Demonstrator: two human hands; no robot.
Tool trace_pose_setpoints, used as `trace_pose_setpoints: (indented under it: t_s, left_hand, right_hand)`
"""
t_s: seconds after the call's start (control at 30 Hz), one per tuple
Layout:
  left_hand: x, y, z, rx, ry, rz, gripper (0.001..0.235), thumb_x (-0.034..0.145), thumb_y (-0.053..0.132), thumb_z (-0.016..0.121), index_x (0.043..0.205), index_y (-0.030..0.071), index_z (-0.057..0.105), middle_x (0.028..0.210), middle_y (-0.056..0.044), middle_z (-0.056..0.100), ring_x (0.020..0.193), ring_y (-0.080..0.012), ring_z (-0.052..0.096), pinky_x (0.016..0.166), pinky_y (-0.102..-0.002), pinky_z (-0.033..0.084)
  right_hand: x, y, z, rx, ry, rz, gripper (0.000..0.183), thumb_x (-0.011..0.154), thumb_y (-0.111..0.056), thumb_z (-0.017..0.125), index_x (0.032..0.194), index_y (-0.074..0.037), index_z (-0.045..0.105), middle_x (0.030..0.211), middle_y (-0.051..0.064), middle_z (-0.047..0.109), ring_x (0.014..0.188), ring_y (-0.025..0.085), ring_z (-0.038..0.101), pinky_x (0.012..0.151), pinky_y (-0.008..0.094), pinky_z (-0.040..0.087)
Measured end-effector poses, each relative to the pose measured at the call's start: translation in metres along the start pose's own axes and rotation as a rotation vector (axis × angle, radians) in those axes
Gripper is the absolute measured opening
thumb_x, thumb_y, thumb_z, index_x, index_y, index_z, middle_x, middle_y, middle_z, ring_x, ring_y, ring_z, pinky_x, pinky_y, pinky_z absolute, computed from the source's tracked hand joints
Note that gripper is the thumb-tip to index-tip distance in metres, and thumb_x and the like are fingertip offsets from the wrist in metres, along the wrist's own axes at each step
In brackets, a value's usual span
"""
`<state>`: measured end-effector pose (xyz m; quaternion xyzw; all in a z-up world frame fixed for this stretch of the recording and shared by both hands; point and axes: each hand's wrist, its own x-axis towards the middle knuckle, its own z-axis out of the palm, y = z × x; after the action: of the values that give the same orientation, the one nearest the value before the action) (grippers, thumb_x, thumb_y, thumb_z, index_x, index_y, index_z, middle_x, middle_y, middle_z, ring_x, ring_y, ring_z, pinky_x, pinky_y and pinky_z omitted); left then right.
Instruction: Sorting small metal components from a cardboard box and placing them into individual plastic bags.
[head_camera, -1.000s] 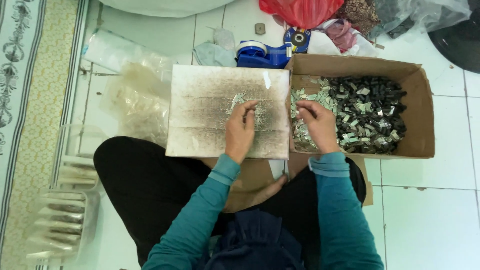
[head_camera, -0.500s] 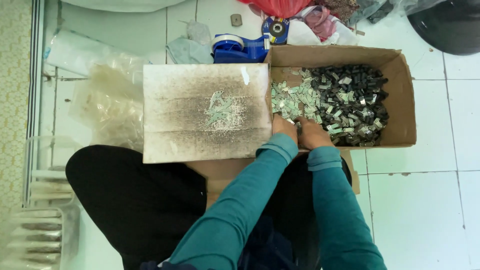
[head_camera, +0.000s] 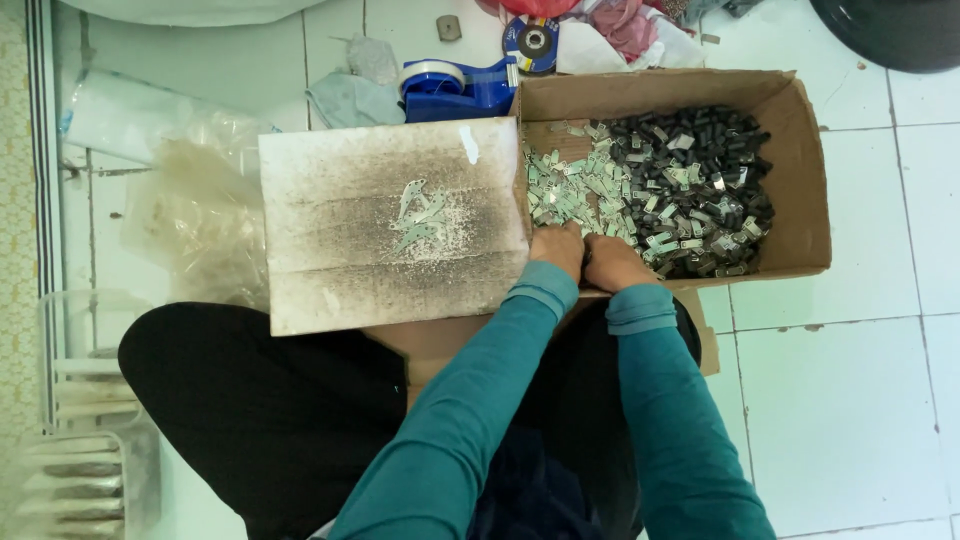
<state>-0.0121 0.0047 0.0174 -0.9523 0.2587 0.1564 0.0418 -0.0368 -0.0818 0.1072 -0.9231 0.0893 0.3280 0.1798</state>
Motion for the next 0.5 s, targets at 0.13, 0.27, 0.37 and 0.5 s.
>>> trace_pose_setpoints:
  t_s: [0.13, 0.27, 0.37, 0.5]
  left_hand:
    - [0.003, 0.0, 0.005, -0.016, 0.073, 0.023, 0.016, 0.088, 0.016, 0.066, 0.1, 0.009, 0.059, 0.079, -0.01, 0.066, 0.073, -0.0279, 0.066, 0.064, -0.045, 0.051]
    - [-0.008, -0.014, -0.028, -0.242, 0.159, 0.025, 0.008, 0.088, 0.007, 0.064, 0.096, 0.008, 0.06, 0.078, -0.012, 0.068, 0.075, -0.0299, 0.071, 0.065, -0.044, 0.056]
    - [-0.02, -0.028, -0.061, -0.463, 0.16, 0.026, 0.016, 0.09, 0.002, 0.064, 0.104, 0.005, 0.058, 0.091, -0.018, 0.069, 0.089, -0.0349, 0.07, 0.074, -0.047, 0.06]
    - [-0.041, -0.048, -0.108, -0.843, 0.102, 0.012, 0.036, 0.094, -0.007, 0.062, 0.127, 0.004, 0.051, 0.119, -0.026, 0.063, 0.114, -0.0414, 0.066, 0.089, -0.051, 0.064]
  right_hand:
    - [0.023, 0.026, 0.011, 0.072, 0.054, -0.012, 0.043, 0.088, 0.001, 0.057, 0.13, 0.0, 0.068, 0.112, 0.031, 0.073, 0.108, 0.05, 0.07, 0.088, 0.063, 0.058]
    - [0.016, 0.024, 0.003, 0.223, 0.138, -0.004, 0.045, 0.091, 0.001, 0.053, 0.134, 0.0, 0.067, 0.11, 0.03, 0.073, 0.107, 0.05, 0.069, 0.087, 0.065, 0.057]
    - [0.002, 0.019, -0.004, 0.335, 0.228, -0.014, 0.041, 0.093, -0.004, 0.059, 0.134, -0.004, 0.067, 0.111, 0.027, 0.072, 0.107, 0.048, 0.069, 0.087, 0.065, 0.057]
    - [-0.006, 0.014, -0.01, 0.54, 0.33, -0.017, 0.043, 0.098, -0.008, 0.063, 0.141, -0.006, 0.062, 0.123, 0.026, 0.068, 0.115, 0.044, 0.066, 0.091, 0.063, 0.056]
